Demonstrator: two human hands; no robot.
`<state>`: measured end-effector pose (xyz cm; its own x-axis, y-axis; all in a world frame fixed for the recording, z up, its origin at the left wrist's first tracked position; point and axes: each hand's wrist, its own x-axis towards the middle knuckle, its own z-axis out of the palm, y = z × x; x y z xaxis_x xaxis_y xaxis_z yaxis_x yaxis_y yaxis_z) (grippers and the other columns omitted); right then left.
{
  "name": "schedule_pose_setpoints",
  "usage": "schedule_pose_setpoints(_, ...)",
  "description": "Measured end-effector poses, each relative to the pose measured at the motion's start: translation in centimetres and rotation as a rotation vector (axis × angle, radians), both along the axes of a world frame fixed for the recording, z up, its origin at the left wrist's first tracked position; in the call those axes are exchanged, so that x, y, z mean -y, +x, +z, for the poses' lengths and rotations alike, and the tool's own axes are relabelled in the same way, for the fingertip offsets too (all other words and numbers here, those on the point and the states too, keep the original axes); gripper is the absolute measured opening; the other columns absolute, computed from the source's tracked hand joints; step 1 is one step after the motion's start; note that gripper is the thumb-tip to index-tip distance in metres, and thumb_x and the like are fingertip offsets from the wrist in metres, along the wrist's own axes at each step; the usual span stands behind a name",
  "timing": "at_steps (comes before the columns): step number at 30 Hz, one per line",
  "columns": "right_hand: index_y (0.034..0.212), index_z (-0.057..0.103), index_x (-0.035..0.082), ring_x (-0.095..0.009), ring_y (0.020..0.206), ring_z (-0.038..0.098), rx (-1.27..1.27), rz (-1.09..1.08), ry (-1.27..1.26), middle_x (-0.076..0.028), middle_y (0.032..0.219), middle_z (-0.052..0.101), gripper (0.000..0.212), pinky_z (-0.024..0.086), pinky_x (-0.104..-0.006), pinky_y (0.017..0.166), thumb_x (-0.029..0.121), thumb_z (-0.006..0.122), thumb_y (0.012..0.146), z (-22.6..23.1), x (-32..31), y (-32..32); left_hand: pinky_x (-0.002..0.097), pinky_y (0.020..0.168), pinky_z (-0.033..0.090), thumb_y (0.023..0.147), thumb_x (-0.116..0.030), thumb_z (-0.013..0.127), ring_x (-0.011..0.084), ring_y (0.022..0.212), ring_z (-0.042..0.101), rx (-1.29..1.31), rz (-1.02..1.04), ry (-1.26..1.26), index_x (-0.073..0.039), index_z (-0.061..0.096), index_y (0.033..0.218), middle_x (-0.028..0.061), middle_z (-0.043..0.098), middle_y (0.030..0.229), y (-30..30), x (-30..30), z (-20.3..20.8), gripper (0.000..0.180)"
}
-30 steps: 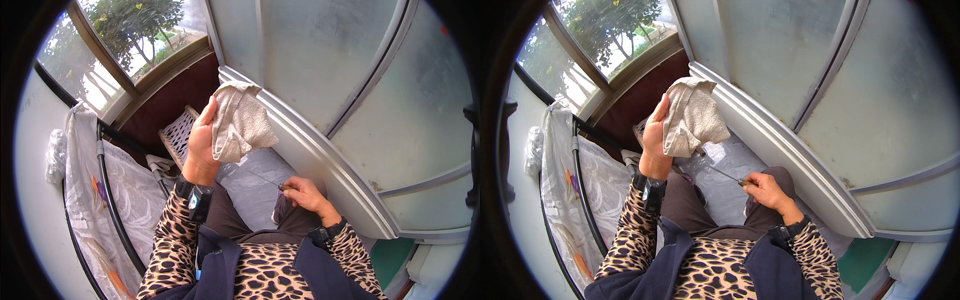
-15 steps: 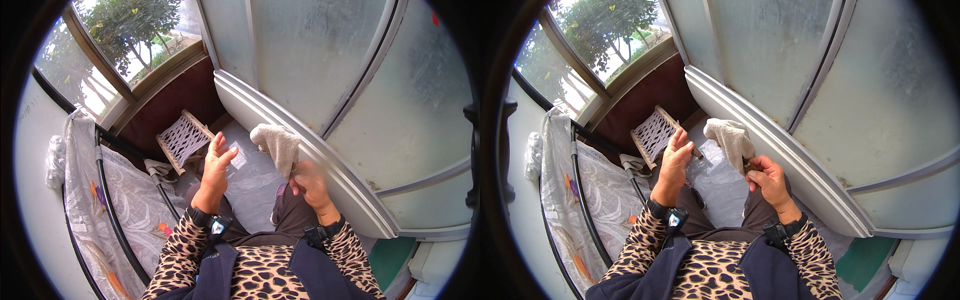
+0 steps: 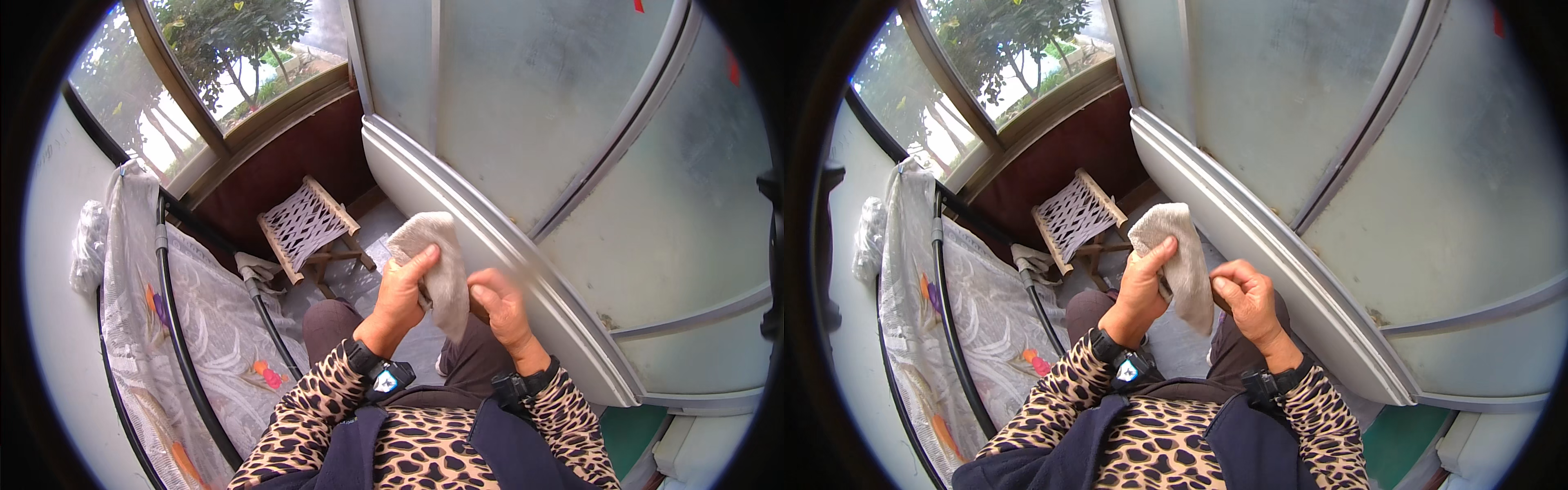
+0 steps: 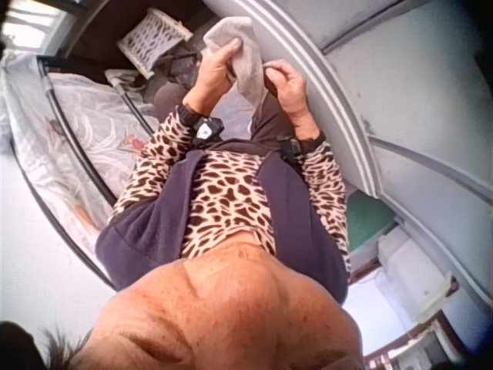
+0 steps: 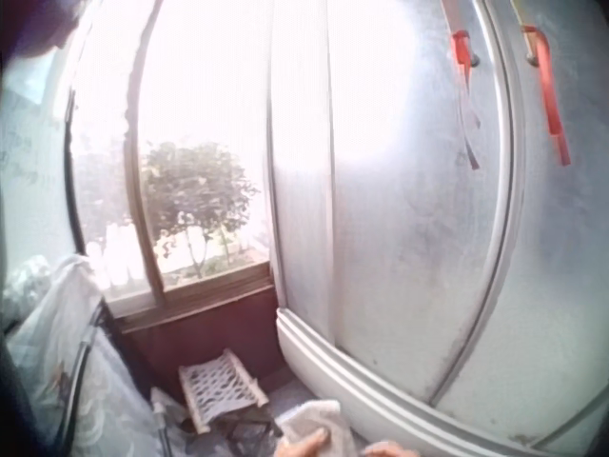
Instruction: The person wipes a frosted glass shower door and its frame with a cloth. They move around the door, cleaning the upper, middle, and lower sections, then focus on the frame edges and corners.
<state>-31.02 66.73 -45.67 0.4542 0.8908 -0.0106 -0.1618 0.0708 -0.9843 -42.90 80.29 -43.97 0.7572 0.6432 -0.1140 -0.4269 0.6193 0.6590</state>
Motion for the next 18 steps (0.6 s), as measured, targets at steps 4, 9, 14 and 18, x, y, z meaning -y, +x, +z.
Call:
schedule_pose_setpoints(4, 0.141, 0.040, 0.007, -0.028, 0.128, 0.042, 0.562, -0.045, 0.039, -0.017, 0.141, 0.038, 0.075, 0.037, -0.0400, 0.104, 0.038, 0.073, 0.081, -0.4, -0.8, -0.1, 0.0336, 0.078, 0.054, 0.090, -0.014, 0.063, 0.0178, 0.087, 0.065, -0.014, 0.253, -0.204, -0.006, 0.061, 0.109, 0.0054, 0.067, 0.098, 0.9, -0.5, -2.1, 0.020)
schedule_pose_setpoints(9, 0.151, 0.022, 0.009, -0.024, 0.126, 0.046, 0.191, 0.147, 0.065, -0.013, 0.142, 0.041, 0.091, 0.038, -0.0361, 0.104, 0.009, 0.075, 0.078, -2.4, -2.3, -3.6, 0.0339, 0.079, 0.054, 0.089, -0.020, 0.065, 0.0198, 0.087, 0.065, 0.031, 0.206, -0.484, -0.005, 0.062, 0.106, 0.0077, 0.068, 0.097, 2.1, -1.4, -3.2, 0.022)
schedule_pose_setpoints(14, 0.151, 0.023, 0.008, -0.014, 0.110, 0.055, 0.034, 0.040, 0.092, -0.009, 0.129, 0.054, 0.079, 0.045, -0.0277, 0.093, -0.008, 0.061, 0.083, -3.2, -3.6, -2.7, 0.0283, 0.073, 0.050, 0.090, -0.024, 0.065, 0.0126, 0.080, 0.060, -0.154, 0.071, -0.024, -0.003, 0.063, 0.107, 0.0038, 0.064, 0.095, 2.8, -1.6, -3.6, 0.028)
schedule_pose_setpoints(18, 0.146, 0.035, 0.005, -0.013, 0.104, 0.058, 0.395, 0.065, -0.077, -0.009, 0.121, 0.059, 0.069, 0.047, -0.0273, 0.089, -0.005, 0.062, 0.083, -1.3, -4.6, 2.3, 0.0278, 0.078, 0.047, 0.090, -0.031, 0.066, 0.0102, 0.090, 0.058, -0.091, -0.091, 0.037, -0.008, 0.057, 0.119, 0.0002, 0.063, 0.103, 3.9, -2.4, -5.0, 0.038)
